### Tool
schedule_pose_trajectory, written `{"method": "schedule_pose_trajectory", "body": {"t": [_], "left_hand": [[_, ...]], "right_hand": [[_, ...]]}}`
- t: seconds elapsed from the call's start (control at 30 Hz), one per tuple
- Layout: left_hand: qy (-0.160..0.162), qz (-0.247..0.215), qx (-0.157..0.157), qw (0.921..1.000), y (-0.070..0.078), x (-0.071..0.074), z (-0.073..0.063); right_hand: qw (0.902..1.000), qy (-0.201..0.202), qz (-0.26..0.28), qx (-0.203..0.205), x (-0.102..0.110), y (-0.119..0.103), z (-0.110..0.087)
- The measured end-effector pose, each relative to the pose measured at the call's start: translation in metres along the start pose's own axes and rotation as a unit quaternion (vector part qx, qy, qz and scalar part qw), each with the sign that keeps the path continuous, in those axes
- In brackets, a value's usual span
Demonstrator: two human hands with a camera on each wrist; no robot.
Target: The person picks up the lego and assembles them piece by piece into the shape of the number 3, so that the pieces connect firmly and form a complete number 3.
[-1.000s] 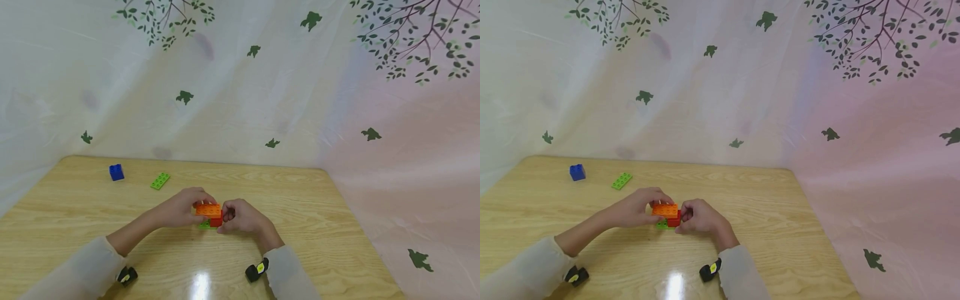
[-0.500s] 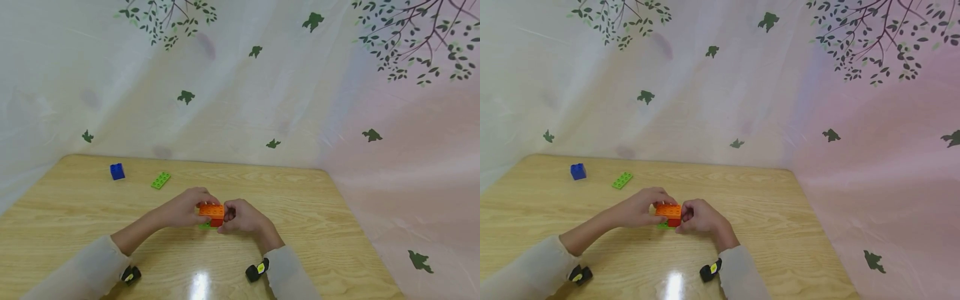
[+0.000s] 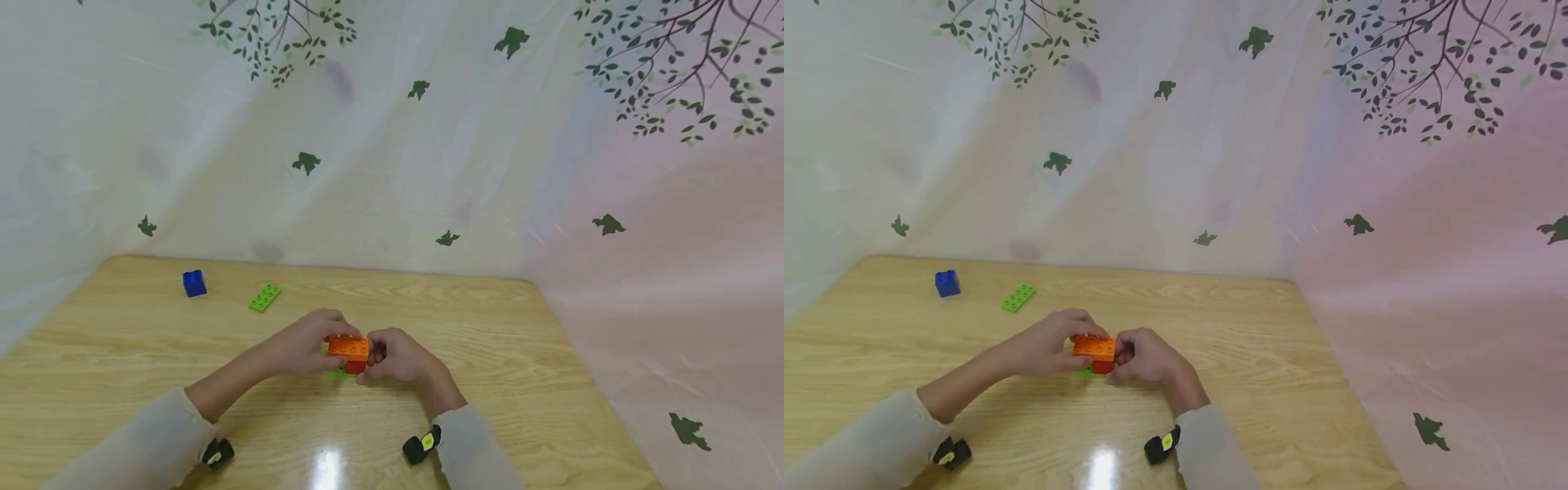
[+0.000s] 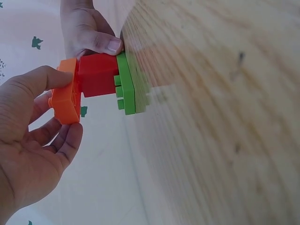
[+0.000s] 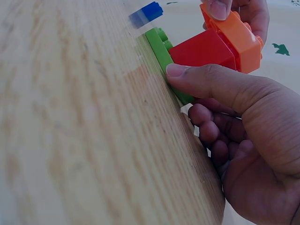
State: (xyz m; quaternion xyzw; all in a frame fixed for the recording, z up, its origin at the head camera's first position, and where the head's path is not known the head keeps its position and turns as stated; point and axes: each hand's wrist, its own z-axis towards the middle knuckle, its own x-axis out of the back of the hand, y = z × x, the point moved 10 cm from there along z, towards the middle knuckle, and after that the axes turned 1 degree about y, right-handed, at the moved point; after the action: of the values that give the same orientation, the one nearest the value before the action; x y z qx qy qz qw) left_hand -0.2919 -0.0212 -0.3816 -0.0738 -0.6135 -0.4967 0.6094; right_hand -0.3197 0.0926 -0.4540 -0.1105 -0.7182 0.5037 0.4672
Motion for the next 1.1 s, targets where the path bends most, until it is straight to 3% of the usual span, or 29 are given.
{"method": "schedule_pose_trajectory", "body": {"t": [0.3, 0.87, 1.1], "left_hand": [[-0.001, 0.003, -0.003, 1.0000, 0.0052, -0.0008, -0.0013], [-0.006, 0.001, 0.004, 1.0000, 0.0014, -0.0039, -0.0011], [-0.006, 0.004, 0.023, 0.9997, -0.0025, -0.0026, -0.0019]], "right_hand": [[1.0000, 0.001, -0.010, -0.002, -0.0012, 0.0003, -0.0011], [0.9999, 0.000, -0.011, 0.002, -0.0018, 0.0020, -0.0033], [1.0000, 0.002, -0.003, 0.006, -0.0013, 0.0036, 0.0001]]}}
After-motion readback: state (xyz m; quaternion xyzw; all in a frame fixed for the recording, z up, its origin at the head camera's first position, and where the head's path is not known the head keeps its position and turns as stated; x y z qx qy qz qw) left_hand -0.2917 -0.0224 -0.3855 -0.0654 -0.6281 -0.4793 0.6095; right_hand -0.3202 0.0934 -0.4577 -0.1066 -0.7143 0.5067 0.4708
